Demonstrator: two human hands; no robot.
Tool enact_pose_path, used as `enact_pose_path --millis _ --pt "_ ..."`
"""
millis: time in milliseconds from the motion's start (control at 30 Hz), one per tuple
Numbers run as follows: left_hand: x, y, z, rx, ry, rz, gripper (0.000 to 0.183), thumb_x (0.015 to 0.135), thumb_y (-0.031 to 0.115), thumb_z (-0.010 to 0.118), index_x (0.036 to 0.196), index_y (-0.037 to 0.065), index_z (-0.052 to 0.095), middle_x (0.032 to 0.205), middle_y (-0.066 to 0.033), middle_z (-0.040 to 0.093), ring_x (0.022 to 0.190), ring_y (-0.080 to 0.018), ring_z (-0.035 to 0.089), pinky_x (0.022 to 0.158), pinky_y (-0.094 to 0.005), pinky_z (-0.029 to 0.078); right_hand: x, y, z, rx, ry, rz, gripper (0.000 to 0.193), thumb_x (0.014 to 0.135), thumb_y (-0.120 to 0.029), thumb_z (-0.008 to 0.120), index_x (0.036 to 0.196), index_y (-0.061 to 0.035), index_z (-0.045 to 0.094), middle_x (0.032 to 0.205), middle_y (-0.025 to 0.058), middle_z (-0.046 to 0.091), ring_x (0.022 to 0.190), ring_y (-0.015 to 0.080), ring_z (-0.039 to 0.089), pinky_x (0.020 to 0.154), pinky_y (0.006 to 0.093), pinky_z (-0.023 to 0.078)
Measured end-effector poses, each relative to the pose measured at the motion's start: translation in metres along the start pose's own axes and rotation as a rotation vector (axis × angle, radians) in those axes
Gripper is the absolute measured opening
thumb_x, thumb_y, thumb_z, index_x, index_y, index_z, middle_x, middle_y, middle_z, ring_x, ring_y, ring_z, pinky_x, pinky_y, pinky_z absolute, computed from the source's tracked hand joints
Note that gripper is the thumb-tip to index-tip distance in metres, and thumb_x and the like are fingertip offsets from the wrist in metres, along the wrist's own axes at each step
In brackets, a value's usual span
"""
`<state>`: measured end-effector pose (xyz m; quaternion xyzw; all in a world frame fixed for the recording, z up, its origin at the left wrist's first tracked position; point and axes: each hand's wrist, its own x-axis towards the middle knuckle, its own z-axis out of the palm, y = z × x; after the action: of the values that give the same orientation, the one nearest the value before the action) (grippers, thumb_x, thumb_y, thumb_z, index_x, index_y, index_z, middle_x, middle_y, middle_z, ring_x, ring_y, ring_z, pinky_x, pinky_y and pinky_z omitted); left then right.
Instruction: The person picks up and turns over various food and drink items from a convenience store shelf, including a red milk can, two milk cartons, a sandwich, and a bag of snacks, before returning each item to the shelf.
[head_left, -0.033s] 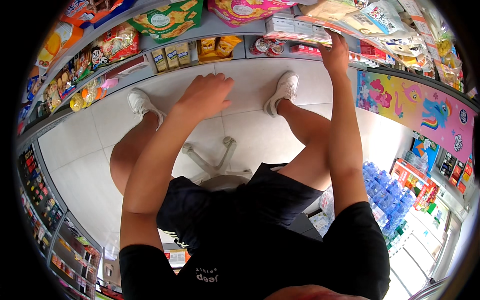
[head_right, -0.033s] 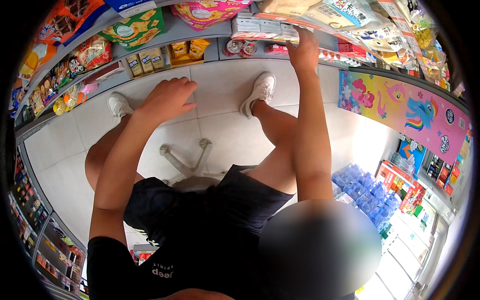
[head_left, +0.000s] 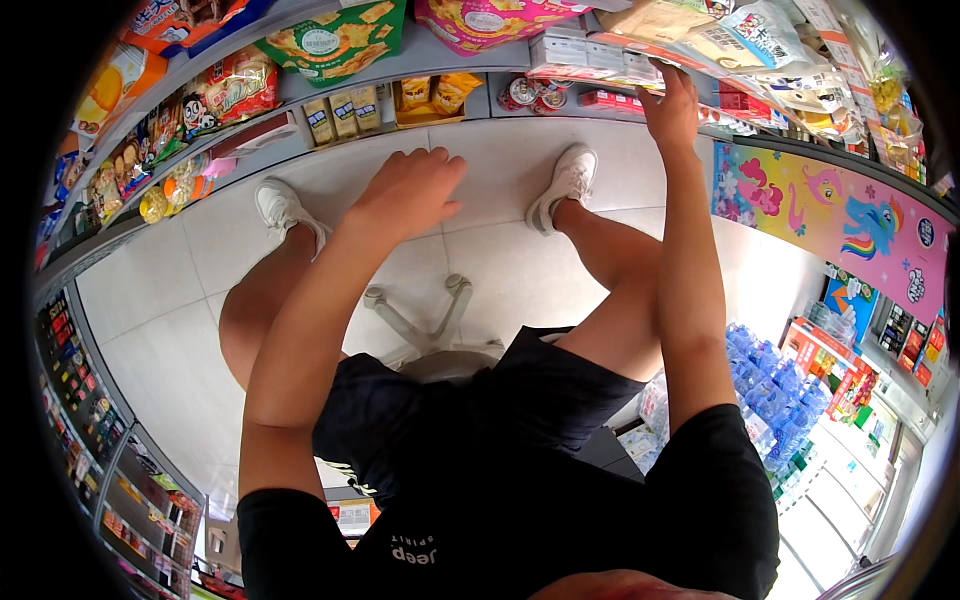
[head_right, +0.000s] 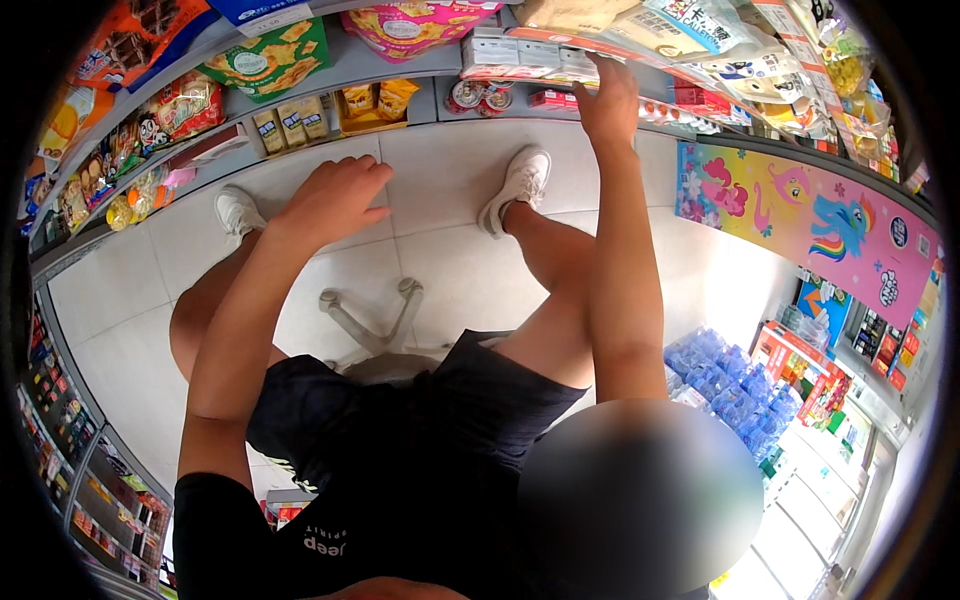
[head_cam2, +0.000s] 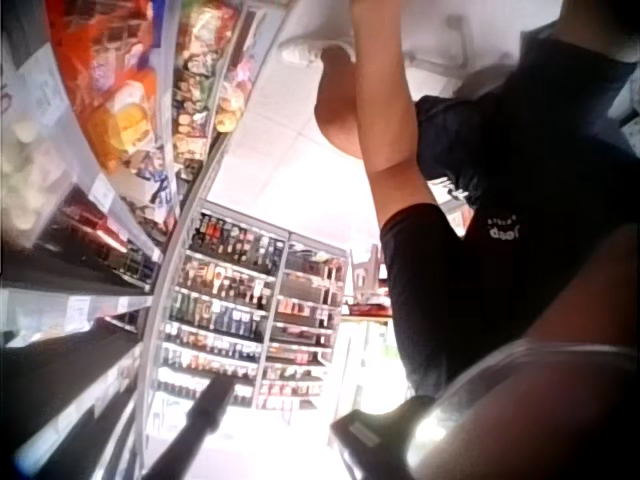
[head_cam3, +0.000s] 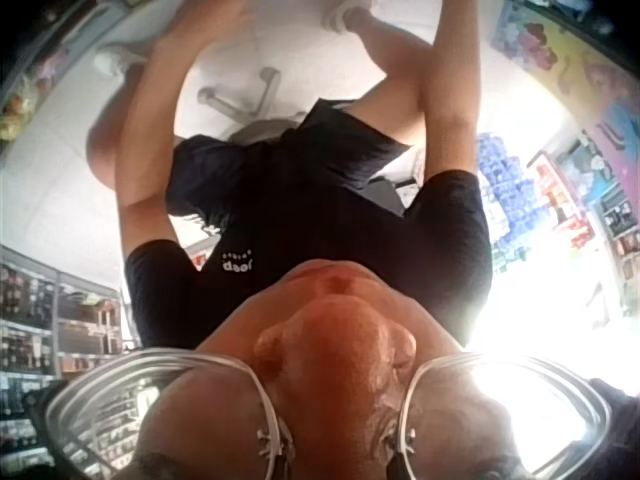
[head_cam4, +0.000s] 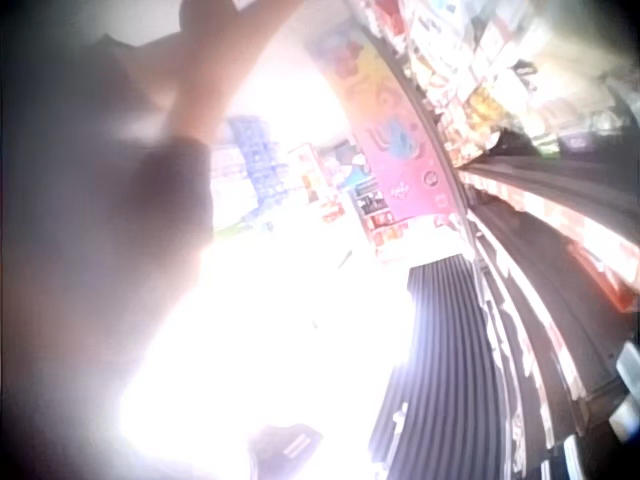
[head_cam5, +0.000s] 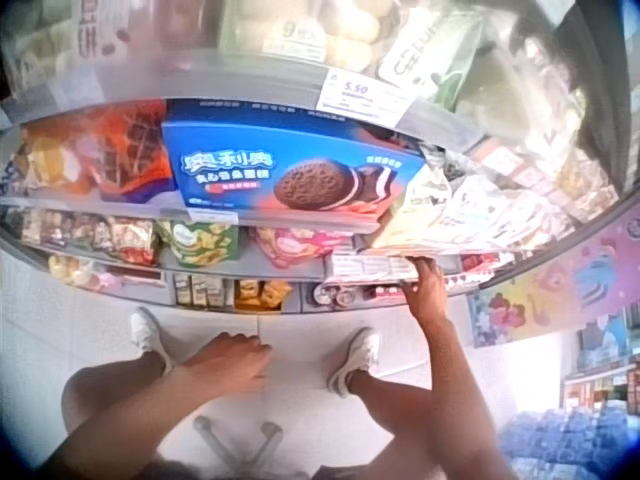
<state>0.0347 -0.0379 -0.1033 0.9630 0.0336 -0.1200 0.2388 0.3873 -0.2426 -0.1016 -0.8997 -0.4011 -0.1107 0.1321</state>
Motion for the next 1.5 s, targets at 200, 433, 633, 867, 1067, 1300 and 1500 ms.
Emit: enact_pose_path --millis 200,433,633,867,1067,1300,1500 --pt "0.003 0.002 -0.004 0.0 0.021 -0.003 0.032 0.082 0.024 0.077 0.1 0.005 0.059 0.099 -0.0118 0.063 0.096 -0.0312 0.065 0.081 -0.0446 0.053 0.022 0.033 0.004 -0.038 -0.052 -0.296 0.056 0.075 -0.016 0.083 0.128 -0.0158 0.064 0.127 0.0137 0.063 0.119 0.0375 0.056 0.101 0.0461 0.046" --pt "0.005 0.0 -0.001 0.004 -0.041 -0.006 0.039 0.082 0.024 0.076 0.109 0.003 0.058 0.101 -0.0142 0.062 0.097 -0.0338 0.064 0.082 -0.0448 0.052 0.03 0.046 0.019 -0.047 -0.086 -0.255 0.057 0.072 -0.013 0.084 0.126 -0.0147 0.065 0.121 0.0124 0.067 0.115 0.0368 0.058 0.1 0.0449 0.047" --pt "0.005 -0.001 0.004 0.013 -0.05 0.002 0.038 0.081 0.023 0.076 0.106 0.003 0.057 0.099 -0.0137 0.061 0.097 -0.033 0.063 0.082 -0.0447 0.052 0.033 0.049 0.019 0.006 -0.194 -0.275 0.056 0.072 -0.013 0.084 0.125 -0.0152 0.066 0.117 0.012 0.068 0.114 0.0366 0.059 0.099 0.045 0.048" --pt "0.006 0.001 0.006 -0.003 -0.058 0.001 0.033 0.083 0.023 0.076 0.103 0.005 0.059 0.102 -0.0121 0.062 0.1 -0.0314 0.063 0.085 -0.0449 0.052 0.03 0.049 0.015 -0.077 -0.13 -0.322 0.054 0.078 -0.021 0.081 0.129 -0.0209 0.065 0.122 0.0105 0.068 0.113 0.0366 0.06 0.098 0.0454 0.048" --pt "0.006 0.006 0.0 0.001 -0.051 0.008 0.033 0.083 0.023 0.075 0.105 0.005 0.059 0.103 -0.0123 0.062 0.1 -0.032 0.063 0.085 -0.0454 0.051 0.02 0.032 -0.032 -0.178 -0.198 -0.138 0.047 0.083 -0.022 0.077 0.129 -0.0195 0.065 0.124 0.011 0.066 0.108 0.0353 0.062 0.088 0.0449 0.052" --pt "-0.001 0.006 -0.009 -0.078 -0.037 0.052 0.036 0.086 0.025 0.073 0.111 0.004 0.058 0.107 -0.0146 0.062 0.105 -0.0342 0.061 0.087 -0.0472 0.051 -0.016 -0.011 -0.115 0.021 -0.226 -0.2 0.047 0.086 -0.016 0.075 0.131 -0.0123 0.061 0.119 0.0096 0.062 0.1 0.028 0.063 0.081 0.0365 0.053" --pt "-0.001 0.036 -0.046 -0.815 0.191 0.014 0.06 0.095 0.032 0.068 0.143 0.005 0.045 0.139 -0.0127 0.056 0.13 -0.0273 0.053 0.107 -0.0394 0.044 -0.023 -0.094 -0.174 0.552 -0.59 -0.178 0.05 0.088 -0.015 0.076 0.134 -0.0061 0.06 0.121 0.0041 0.063 0.109 0.0174 0.059 0.092 0.0318 0.047"
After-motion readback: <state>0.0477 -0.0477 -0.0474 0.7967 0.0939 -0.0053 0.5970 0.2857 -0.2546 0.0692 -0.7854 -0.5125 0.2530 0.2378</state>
